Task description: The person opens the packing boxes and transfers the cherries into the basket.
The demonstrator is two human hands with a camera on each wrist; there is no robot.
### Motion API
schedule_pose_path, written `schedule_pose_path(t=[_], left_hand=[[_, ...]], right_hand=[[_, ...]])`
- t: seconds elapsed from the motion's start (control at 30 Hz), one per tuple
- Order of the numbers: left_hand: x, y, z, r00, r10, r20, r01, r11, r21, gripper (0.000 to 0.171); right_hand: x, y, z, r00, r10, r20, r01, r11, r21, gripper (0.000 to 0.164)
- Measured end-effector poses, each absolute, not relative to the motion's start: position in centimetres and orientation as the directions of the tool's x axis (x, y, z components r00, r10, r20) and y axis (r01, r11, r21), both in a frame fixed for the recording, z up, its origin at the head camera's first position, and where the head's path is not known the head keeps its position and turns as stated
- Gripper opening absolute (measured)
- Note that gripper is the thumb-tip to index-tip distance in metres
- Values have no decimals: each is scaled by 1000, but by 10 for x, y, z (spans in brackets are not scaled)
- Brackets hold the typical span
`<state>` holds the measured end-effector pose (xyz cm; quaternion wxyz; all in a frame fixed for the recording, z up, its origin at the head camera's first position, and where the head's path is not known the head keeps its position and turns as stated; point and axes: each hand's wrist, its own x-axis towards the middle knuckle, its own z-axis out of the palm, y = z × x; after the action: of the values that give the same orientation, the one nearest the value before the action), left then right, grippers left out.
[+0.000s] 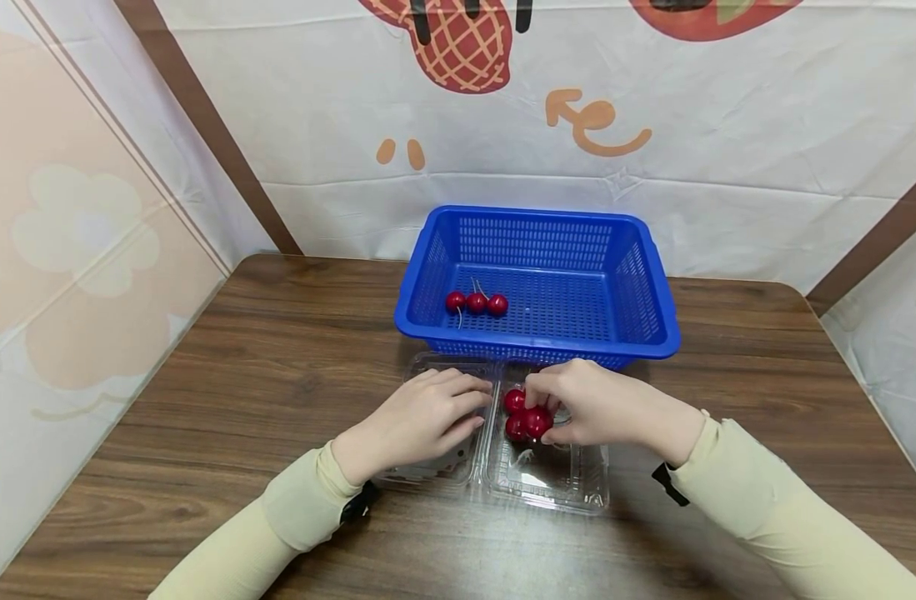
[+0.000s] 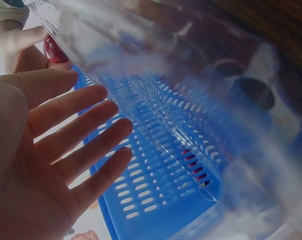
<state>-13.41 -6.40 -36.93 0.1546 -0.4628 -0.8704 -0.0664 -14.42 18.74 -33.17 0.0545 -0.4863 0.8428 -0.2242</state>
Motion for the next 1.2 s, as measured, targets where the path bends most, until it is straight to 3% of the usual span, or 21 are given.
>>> schedule_pose_path(t=[1.2], left_hand=[[-134, -64, -370, -516, 786, 341, 828, 559, -36, 25]], right_hand=[[-169, 211, -296, -586, -793, 166, -786, 505, -358, 23]])
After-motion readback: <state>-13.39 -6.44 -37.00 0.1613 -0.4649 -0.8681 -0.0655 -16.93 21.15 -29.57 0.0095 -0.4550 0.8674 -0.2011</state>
